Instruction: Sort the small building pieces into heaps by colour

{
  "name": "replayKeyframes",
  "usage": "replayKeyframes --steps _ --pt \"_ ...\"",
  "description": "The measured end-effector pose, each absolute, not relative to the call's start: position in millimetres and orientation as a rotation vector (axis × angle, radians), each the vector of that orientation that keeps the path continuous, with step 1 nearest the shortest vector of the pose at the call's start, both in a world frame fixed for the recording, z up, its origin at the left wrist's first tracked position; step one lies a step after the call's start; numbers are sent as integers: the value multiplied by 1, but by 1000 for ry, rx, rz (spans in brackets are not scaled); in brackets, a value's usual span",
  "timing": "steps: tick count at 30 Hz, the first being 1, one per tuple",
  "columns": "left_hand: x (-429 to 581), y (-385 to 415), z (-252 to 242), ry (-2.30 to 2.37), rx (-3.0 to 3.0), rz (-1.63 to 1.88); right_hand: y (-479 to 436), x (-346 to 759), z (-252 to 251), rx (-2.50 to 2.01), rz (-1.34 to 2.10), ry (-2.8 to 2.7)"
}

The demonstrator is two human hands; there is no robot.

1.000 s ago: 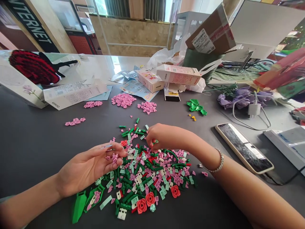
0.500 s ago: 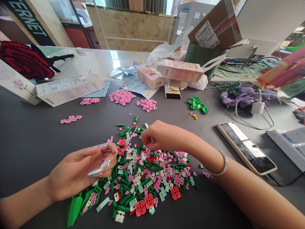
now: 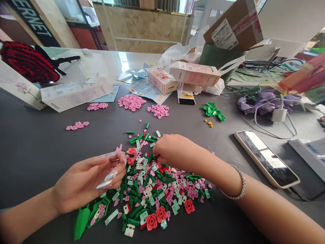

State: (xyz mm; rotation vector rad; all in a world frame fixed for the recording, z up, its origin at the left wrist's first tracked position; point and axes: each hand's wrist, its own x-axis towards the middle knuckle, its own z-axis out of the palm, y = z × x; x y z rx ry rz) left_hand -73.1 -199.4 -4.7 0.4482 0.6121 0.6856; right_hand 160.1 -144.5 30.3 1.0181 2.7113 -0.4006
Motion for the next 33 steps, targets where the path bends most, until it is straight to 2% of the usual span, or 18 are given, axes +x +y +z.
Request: replayKeyframes --steps 6,12,16,20,27,33 --pt "-74 -200 -5 600 439 687 -148 157 32 975 -238 2685" --pt "-72 -200 -5 630 395 691 -144 162 38 965 -240 2755" --pt "-67 -205 -4 612 376 671 -151 166 49 927 -439 3114" --pt "-66 -210 -6 544 422 526 -170 156 57 701 -735 3376" --pt "-68 -213 -8 479 404 470 -185 138 50 499 -679 3215" --pt "-68 -213 -3 449 447 397 -180 144 56 513 -1053 3243"
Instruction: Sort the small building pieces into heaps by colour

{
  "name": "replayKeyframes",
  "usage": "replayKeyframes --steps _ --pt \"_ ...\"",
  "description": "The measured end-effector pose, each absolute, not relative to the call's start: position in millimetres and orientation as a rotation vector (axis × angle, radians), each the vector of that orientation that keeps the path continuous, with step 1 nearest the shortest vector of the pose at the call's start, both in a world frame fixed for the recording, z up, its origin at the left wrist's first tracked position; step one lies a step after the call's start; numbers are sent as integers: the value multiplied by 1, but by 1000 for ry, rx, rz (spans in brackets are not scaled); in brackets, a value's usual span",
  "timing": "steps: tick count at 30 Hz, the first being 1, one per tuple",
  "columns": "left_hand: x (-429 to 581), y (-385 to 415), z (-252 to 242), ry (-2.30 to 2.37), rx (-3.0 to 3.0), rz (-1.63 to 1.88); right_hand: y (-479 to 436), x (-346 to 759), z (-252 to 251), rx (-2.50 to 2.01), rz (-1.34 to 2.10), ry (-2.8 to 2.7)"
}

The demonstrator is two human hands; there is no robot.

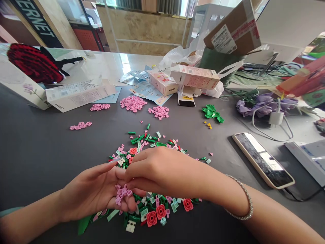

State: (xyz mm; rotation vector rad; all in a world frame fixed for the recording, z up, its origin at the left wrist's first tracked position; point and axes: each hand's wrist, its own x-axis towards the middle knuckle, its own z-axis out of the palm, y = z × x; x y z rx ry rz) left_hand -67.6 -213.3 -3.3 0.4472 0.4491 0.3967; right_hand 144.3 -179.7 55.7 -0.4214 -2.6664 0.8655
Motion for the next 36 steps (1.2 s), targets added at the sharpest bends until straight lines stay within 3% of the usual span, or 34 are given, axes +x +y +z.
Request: replayKeyframes --steps 3,9,13,17,27,36 --pt "-67 -212 -3 453 427 412 -178 150 62 -448 877 -2642" --pt "-64 -212 -5 513 344 505 -167 174 63 -857 515 -2932" --pt "-62 -215 -4 552 331 554 -166 185 54 -1018 643 -3078" --pt "-61 -217 -1 548 313 571 -168 184 45 -978 644 -3114" --pt "-52 -223 11 697 307 634 -171 183 33 -775 216 -3224" --pt "-20 -262 15 688 152 650 -231 197 56 -586 252 -2578"
